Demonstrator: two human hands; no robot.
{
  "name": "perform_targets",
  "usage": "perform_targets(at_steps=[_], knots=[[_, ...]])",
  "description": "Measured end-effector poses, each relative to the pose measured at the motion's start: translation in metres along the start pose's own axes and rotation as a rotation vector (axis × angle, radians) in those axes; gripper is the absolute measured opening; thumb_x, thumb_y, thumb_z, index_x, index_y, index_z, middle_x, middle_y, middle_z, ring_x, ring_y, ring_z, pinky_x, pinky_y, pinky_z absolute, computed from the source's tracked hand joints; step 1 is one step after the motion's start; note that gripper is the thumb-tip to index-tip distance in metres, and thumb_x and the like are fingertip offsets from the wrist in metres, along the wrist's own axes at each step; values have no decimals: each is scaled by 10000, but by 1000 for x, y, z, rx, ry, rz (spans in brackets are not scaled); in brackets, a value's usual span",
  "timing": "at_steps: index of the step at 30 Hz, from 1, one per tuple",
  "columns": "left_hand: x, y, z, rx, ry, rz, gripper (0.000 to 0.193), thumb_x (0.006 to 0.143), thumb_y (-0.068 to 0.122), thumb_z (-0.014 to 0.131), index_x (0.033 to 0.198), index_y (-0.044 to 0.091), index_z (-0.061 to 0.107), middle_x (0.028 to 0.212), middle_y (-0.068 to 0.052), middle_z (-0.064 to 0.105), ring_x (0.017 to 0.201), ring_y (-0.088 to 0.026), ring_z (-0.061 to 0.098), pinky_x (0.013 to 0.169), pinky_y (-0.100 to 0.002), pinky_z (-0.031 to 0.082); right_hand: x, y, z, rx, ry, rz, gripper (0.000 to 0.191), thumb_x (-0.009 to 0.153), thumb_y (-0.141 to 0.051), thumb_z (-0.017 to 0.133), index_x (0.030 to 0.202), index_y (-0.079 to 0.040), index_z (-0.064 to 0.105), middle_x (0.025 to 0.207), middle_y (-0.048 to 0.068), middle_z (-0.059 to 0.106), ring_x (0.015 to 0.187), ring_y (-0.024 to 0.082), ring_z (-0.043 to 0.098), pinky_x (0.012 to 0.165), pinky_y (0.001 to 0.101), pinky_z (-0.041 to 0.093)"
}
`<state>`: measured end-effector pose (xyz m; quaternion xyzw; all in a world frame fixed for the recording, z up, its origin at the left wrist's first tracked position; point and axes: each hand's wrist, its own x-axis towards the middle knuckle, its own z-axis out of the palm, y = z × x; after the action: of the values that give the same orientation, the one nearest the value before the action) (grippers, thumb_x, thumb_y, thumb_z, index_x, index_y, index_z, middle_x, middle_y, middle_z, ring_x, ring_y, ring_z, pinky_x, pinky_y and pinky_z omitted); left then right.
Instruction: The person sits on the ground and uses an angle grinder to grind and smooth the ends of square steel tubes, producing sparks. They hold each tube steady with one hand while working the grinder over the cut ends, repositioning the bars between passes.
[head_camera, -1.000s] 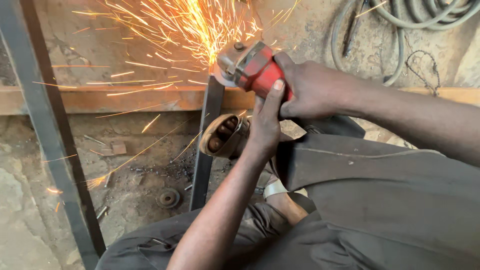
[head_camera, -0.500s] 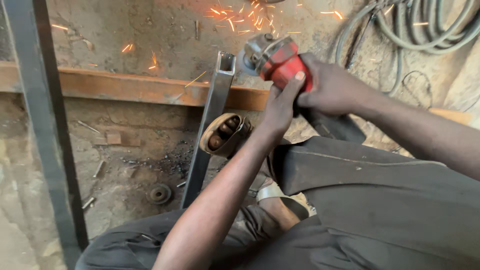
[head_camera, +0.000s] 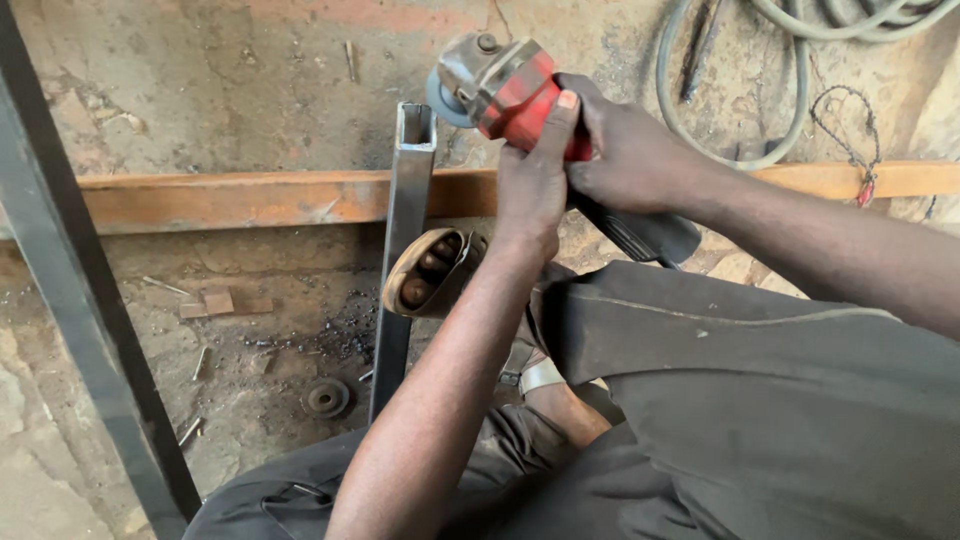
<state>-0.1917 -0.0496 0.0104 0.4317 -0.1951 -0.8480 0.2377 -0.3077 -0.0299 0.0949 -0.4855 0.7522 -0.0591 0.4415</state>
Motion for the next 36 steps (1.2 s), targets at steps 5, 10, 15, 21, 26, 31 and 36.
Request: perform_targets(at_steps=[5,10,15,21,26,31,36], knots=[[1,-2,-6,25,23,-3,683,909,473,723,1299,-77,613,1196,-108,698,1065,-151,649,945,-314,511,3,-12,-4,-86,-9,-13,804,803,-180,676,1505,-55,306,1037,324,692,978,512,674,852,543,529],[1,1,-10,-20,-3,-57,642,913,468,712,1258,-69,635,1132,-99,704,1007,-149,661,863,-317,541,5,-18,-3,-144,-47,87,839,824,-199,666,1542,-60,256,968,345,683,927,527,676,831,555,531],[-3,3,-14,12,-41,-15,579,946,461,694,1222,-47,669,1092,-68,712,967,-118,645,844,-294,529,7,-14,2,-205,-33,94,869,799,-206,689,1532,-42,250,944,369,671,928,554,658,838,579,525],[-3,2,-17,18,-53,21,552,951,439,704,1192,-57,681,1063,-60,720,937,-113,651,832,-295,534,9,-12,4,-184,-27,58,857,809,-218,676,1528,-28,252,957,375,667,936,555,661,845,576,530],[-3,1,-17,-6,-69,52,540,957,428,703,1199,-53,670,1076,-63,721,944,-113,658,841,-290,539,10,-21,-3,-224,-72,118,848,799,-248,693,1494,-24,263,948,371,675,924,553,662,828,587,524],[-4,-1,-19,5,-53,8,520,970,421,684,1197,-47,679,1064,-59,718,936,-109,654,826,-286,534,10,-27,-4,-210,-94,128,871,783,-246,705,1496,-22,257,950,365,679,923,544,670,824,578,532],[-3,-2,-19,-31,-72,43,504,990,413,669,1216,-37,677,1076,-55,713,956,-110,647,843,-285,529,11,-32,-7,-233,-131,165,853,790,-261,714,1474,-13,269,952,361,690,932,527,687,835,556,548]])
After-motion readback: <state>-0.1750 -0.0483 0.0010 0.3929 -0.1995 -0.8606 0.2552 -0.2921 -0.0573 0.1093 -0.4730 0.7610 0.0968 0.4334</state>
